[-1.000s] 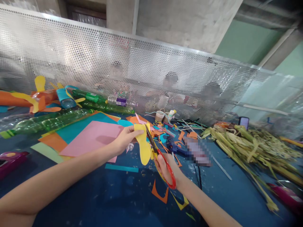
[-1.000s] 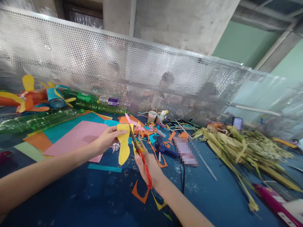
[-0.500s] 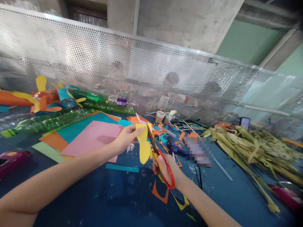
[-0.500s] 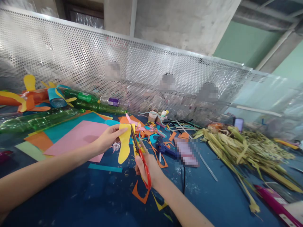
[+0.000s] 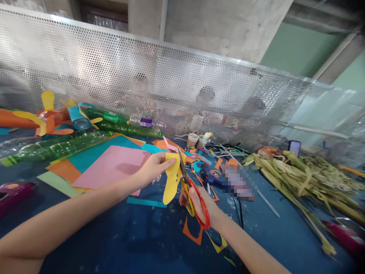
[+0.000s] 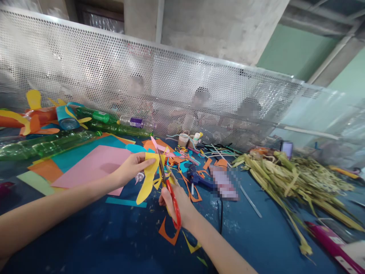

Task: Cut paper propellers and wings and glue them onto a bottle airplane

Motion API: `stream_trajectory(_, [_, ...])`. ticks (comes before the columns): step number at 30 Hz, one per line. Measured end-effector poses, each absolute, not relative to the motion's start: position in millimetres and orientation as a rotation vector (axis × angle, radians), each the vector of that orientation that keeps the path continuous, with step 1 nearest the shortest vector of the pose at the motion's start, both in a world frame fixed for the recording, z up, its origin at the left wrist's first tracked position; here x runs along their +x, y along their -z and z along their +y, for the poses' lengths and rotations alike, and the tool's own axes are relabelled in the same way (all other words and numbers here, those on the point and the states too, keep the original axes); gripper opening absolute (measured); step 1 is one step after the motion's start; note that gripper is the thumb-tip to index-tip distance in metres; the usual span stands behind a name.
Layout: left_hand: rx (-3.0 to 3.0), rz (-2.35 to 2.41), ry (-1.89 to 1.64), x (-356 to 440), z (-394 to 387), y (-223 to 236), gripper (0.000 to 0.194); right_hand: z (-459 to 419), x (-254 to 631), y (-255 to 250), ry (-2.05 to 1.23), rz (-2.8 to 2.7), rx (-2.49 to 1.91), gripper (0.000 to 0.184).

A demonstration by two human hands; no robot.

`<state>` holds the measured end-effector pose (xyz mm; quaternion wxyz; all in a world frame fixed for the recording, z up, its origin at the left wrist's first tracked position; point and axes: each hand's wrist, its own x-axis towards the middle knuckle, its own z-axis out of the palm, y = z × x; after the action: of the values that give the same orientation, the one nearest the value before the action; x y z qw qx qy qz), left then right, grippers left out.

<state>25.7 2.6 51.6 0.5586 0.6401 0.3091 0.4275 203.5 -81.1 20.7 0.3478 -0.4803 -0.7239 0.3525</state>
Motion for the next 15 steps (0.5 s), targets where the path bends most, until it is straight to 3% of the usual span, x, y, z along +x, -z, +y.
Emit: stream_trajectory(15, [1.511,0.700,-0.941,26.3,-3.0,-57.6,0.025,-79.9,205.1,-15.3,-0.858,-1.878,-1.240,0.053])
